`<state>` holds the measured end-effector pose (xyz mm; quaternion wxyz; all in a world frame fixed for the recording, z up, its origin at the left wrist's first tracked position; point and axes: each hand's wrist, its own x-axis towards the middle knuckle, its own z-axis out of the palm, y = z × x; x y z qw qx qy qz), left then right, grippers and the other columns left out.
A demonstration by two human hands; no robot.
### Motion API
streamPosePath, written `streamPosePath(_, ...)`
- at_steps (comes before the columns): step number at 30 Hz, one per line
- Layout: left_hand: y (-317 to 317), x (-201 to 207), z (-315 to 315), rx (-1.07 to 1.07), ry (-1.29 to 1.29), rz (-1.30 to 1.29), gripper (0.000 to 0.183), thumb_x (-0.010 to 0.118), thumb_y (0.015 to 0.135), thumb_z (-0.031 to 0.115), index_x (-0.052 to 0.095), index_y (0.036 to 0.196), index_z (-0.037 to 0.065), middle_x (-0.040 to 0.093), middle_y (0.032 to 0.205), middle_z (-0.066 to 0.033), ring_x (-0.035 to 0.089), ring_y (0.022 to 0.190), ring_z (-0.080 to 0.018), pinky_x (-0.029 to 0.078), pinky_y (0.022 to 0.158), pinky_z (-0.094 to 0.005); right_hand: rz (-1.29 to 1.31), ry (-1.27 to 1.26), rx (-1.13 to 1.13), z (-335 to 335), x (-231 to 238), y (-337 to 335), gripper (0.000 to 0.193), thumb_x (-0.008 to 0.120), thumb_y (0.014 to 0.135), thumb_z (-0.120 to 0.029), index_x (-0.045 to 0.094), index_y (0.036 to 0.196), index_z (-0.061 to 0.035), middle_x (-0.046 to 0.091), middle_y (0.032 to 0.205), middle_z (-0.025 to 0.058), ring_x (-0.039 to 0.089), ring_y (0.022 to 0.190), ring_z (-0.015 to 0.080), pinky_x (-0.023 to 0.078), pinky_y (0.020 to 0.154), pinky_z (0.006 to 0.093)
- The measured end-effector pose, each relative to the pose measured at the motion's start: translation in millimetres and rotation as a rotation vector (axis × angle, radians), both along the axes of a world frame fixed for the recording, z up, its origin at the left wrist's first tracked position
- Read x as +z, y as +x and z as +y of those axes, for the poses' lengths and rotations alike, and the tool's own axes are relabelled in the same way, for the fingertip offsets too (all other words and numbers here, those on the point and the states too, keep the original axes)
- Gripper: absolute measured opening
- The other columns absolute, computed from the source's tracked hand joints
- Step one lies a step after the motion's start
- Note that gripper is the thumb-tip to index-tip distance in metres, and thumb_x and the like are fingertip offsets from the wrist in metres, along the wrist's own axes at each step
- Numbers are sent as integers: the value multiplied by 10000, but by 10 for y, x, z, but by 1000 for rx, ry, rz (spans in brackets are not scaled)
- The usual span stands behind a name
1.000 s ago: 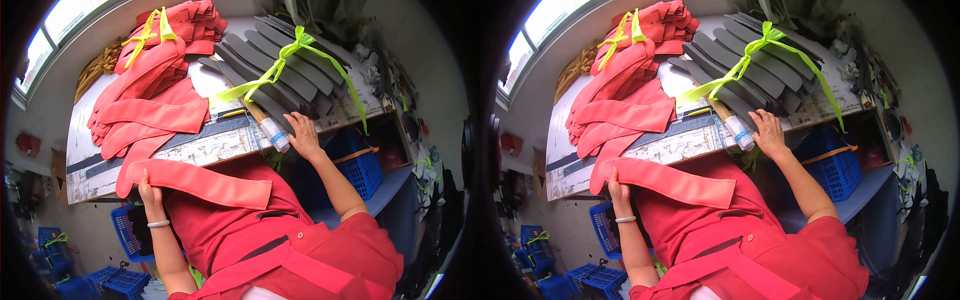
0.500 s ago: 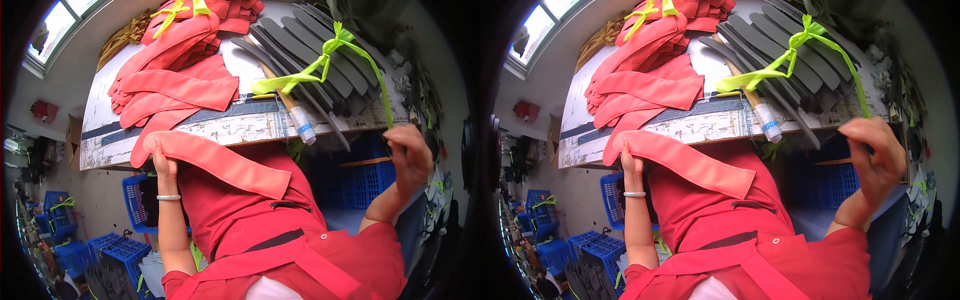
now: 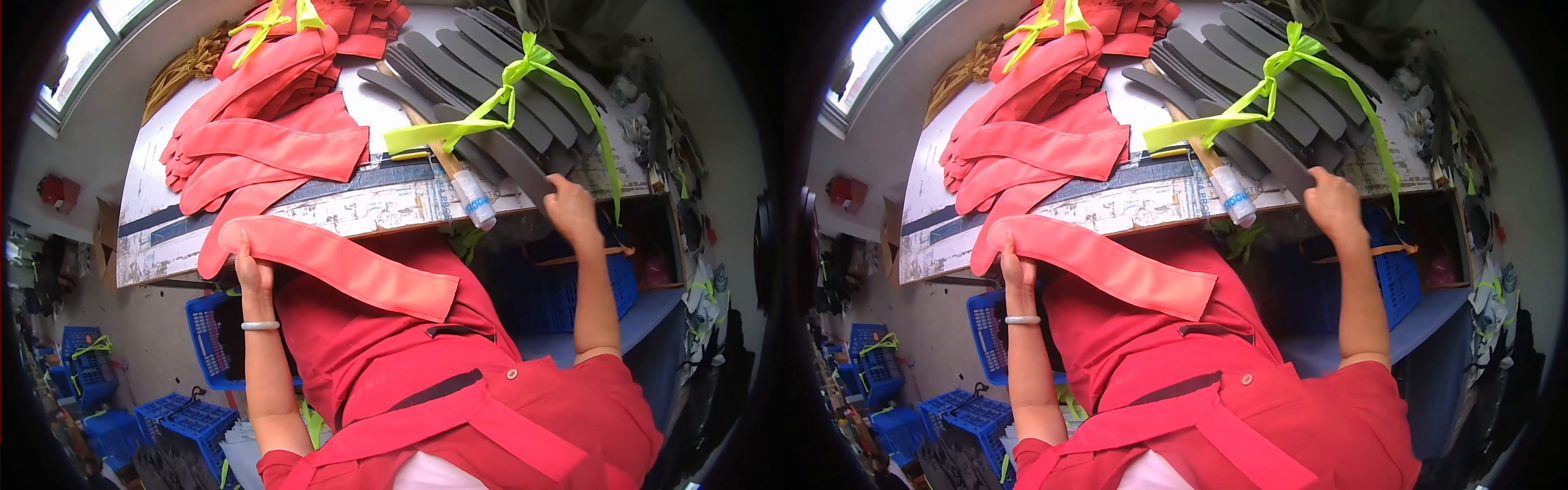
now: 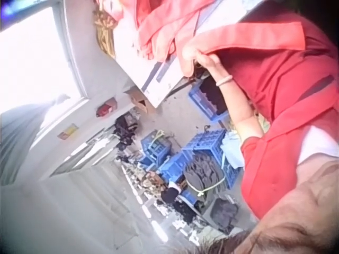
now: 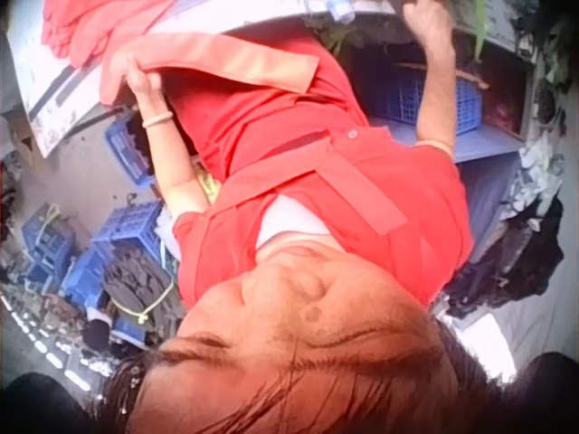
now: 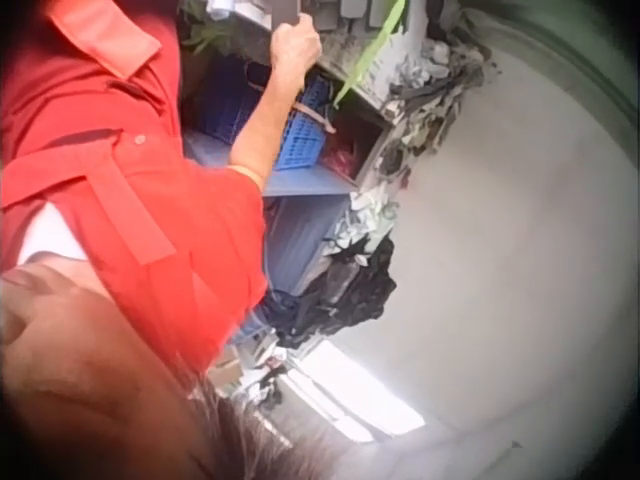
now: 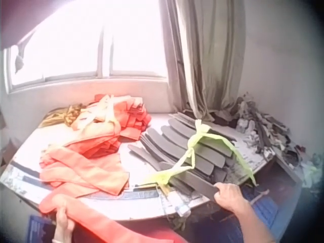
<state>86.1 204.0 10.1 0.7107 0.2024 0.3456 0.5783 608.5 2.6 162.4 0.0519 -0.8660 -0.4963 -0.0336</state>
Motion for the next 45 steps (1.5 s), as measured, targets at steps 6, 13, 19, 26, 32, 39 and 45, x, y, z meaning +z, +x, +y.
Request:
streamPosePath(6,-55,112,141,66,64,-41,417,513,1002,317,503,1285,10,583,1276,-141,558,1192,-294,413,1064,-449,311,55,268,-662,1507,-468,353,493,789,-71,638,1097,25,677,987,218,662,949,355,490,874,376)
streamPosePath(13,-304,96,61,119,58,-84,470,371,1046,362,504,1278,-26,588,1259,-171,553,1195,-316,431,1044,-456,1073,-193,623,-18,531,-1364,409,493,800,-77,605,1181,22,685,1006,184,670,954,268,484,887,316)
streamPosePath(19,-133,628,-372,289,161,46,487,375,1047,356,467,1319,-37,577,1291,-174,551,1212,-293,434,1037,-435,1052,-415,670,297,-197,-1827,495,482,826,-62,526,1318,-24,667,1106,181,658,976,262,491,895,349)
streamPosePath(26,440,1051,-1145,205,255,159,419,412,1047,342,497,1296,16,649,1106,-125,629,1020,-182,505,885,-312,1235,-202,1028,771,-492,-2569,418,640,929,-233,536,1269,-14,665,996,123,627,893,165,496,844,304)
streamPosePath(32,390,1122,-1351,216,164,33,451,347,1060,352,463,1339,17,626,1138,-128,624,1032,-221,497,913,-351,1239,-2,887,899,-169,-3229,278,701,897,-236,638,1013,9,667,859,93,615,811,122,496,730,282)
streamPosePath(39,251,993,-1533,172,284,40,537,300,1052,436,473,1298,-8,595,1176,-119,592,1084,-229,470,959,-375,1250,255,871,857,-310,-3501,324,791,795,-266,640,871,11,664,733,154,644,621,224,503,598,320)
streamPosePath(45,329,1018,-1588,227,260,114,562,291,1045,462,491,1267,-14,584,1188,-122,585,1091,-233,464,969,-372,1298,287,819,833,-265,-3527,324,807,780,-262,642,849,8,659,710,143,628,600,182,492,568,304)
